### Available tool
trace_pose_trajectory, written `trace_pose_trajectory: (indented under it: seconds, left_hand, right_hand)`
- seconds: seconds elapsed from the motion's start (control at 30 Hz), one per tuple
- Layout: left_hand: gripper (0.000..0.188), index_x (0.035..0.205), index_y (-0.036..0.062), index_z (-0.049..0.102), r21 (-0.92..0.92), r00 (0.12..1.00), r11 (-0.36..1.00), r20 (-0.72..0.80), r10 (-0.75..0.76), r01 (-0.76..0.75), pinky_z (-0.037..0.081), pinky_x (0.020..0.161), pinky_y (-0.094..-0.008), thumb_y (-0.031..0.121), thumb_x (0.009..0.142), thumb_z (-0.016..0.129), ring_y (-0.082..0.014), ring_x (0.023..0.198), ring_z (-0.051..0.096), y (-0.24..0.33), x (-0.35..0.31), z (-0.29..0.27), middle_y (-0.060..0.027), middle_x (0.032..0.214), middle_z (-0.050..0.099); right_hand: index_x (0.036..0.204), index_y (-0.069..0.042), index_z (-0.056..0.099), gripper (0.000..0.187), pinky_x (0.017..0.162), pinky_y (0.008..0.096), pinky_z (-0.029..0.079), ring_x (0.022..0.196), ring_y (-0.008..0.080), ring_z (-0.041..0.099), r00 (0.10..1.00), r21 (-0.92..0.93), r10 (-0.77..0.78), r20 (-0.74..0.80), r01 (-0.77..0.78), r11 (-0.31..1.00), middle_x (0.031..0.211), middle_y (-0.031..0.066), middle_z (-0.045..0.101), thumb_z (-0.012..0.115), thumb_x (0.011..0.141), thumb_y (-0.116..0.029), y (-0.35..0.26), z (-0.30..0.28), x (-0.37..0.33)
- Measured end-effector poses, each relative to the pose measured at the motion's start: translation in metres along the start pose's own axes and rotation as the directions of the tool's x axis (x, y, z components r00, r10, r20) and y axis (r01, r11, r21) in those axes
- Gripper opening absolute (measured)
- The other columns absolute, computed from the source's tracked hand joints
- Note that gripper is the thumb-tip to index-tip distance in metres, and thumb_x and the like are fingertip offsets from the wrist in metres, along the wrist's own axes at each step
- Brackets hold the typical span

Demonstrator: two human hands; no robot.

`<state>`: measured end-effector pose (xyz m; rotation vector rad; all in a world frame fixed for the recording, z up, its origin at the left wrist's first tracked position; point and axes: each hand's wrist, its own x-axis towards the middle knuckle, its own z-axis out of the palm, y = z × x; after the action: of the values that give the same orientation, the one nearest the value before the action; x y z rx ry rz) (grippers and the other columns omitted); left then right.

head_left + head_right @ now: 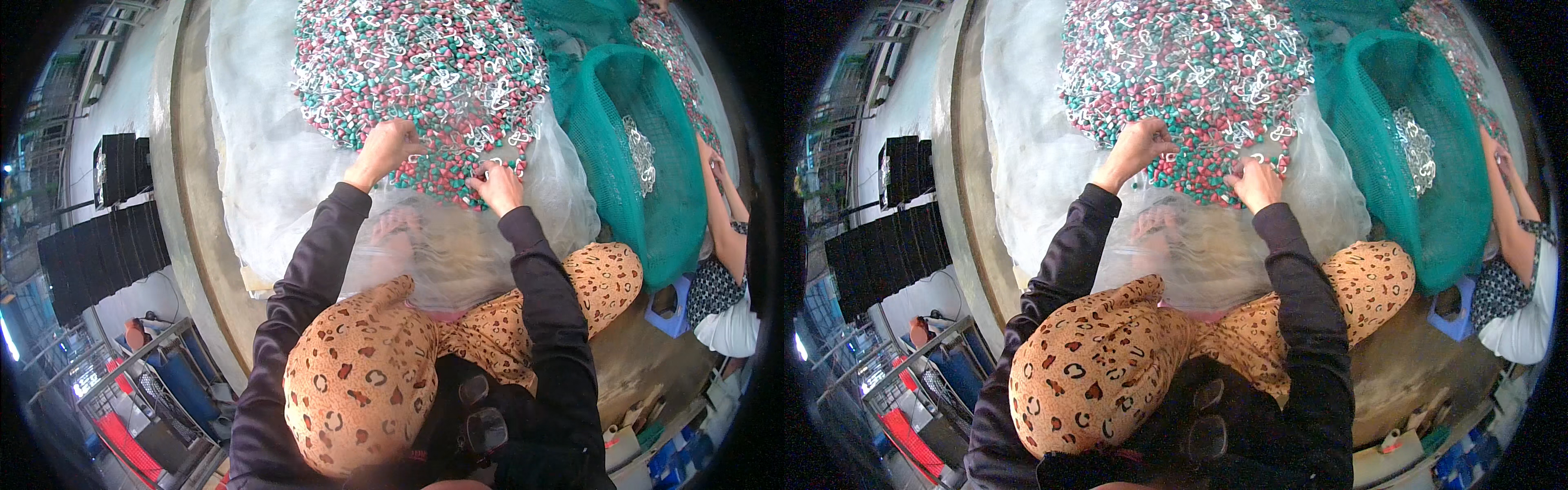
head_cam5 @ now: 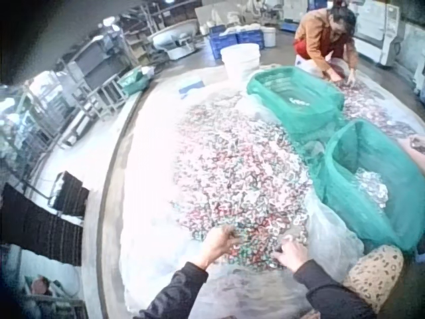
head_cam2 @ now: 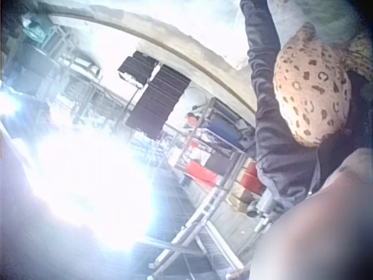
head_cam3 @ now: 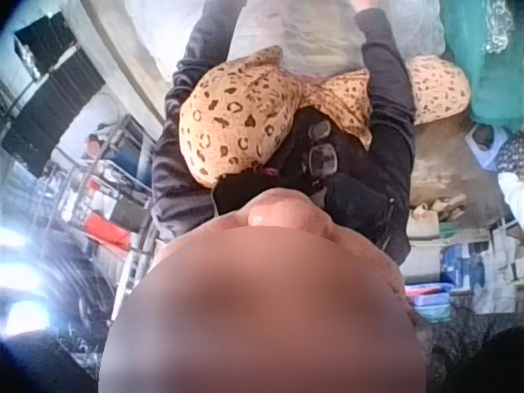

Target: The person sits on the floor and sorts small plastic clips from a large pile, separating them by hand and placing them into green baskets. Other workers are visible nearby performing similar sorting tasks.

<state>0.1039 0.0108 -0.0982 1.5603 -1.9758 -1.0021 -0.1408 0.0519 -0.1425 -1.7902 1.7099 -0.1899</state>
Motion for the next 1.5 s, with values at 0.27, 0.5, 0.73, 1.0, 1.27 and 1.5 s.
trace_pose_trajectory:
  seconds: [0.27,0.5,0.73,1.0,1.27,1.5]
  left_hand:
    - [0.028,0.083,0.0049,0.056,-0.882,0.964,0.39,0.252,-0.083,0.264,0.03,0.044,-0.0223,0.03,0.094,0.054,-0.006,0.05,0.04,-0.004,-0.026,-0.029,0.002,0.069,0.052]
    - [0.02,0.084,0.0042,0.064,-0.721,0.913,0.562,0.278,-0.299,0.404,0.035,0.045,-0.026,0.024,0.086,0.065,-0.0088,0.049,0.048,-0.029,-0.025,0.0,-0.0006,0.062,0.058]
    - [0.018,0.079,0.0017,0.062,0.527,0.995,0.845,0.016,0.101,-0.094,0.05,0.064,-0.0431,0.019,0.078,0.068,-0.0325,0.071,0.064,-0.042,-0.017,0.071,-0.0147,0.071,0.063]
    - [0.027,0.08,0.0052,0.071,-0.036,0.975,0.976,0.074,-0.212,0.215,0.048,0.061,-0.0306,0.032,0.075,0.073,-0.0141,0.06,0.06,0.001,0.0,0.005,-0.0079,0.07,0.067]
    - [0.028,0.083,0.0016,0.066,0.086,0.935,0.958,0.255,0.245,-0.274,0.047,0.059,-0.0374,0.029,0.081,0.067,-0.0273,0.066,0.061,0.125,0.016,-0.015,-0.0136,0.075,0.061]
    - [0.028,0.108,0.0068,0.061,0.102,0.77,0.813,-0.271,0.578,-0.574,0.049,0.077,-0.0399,0.011,0.081,0.066,-0.0309,0.086,0.062,0.198,0.018,0.004,-0.0119,0.096,0.063]
  right_hand:
    - [0.085,-0.003,0.063,0.011,0.048,0.0247,0.036,0.049,0.0081,0.046,0.963,0.885,-0.093,0.253,-0.192,0.424,0.061,-0.0017,0.053,0.063,0.083,-0.014,-0.023,-0.028,0.008]
    - [0.092,-0.003,0.055,0.027,0.052,0.0266,0.036,0.065,0.0157,0.045,0.829,0.809,-0.537,0.155,-0.419,-0.413,0.072,0.0044,0.044,0.054,0.088,-0.03,-0.022,-0.045,-0.003]
    - [0.126,0.001,0.047,0.044,0.104,0.0496,0.034,0.119,0.0364,0.048,0.921,0.672,-0.207,0.33,-0.383,-0.633,0.128,0.0203,0.05,0.043,0.094,-0.029,-0.018,-0.029,-0.012]
    - [0.139,0.002,0.031,0.051,0.099,0.0433,0.046,0.132,0.0348,0.035,0.789,0.493,-0.613,0.037,-0.548,-0.676,0.142,0.0218,0.036,0.039,0.097,-0.026,-0.021,-0.048,-0.017]
    - [0.125,0.001,0.047,0.043,0.095,0.0541,0.043,0.103,0.033,0.058,0.901,0.629,-0.384,0.2,-0.419,-0.656,0.116,0.0145,0.057,0.042,0.095,-0.028,-0.019,-0.023,-0.023]
    - [0.111,0.001,0.053,0.031,0.087,0.0414,0.051,0.102,0.0339,0.058,0.97,0.613,-0.203,-0.131,-0.081,-0.786,0.11,0.0174,0.059,0.042,0.094,-0.022,-0.003,-0.113,-0.02]
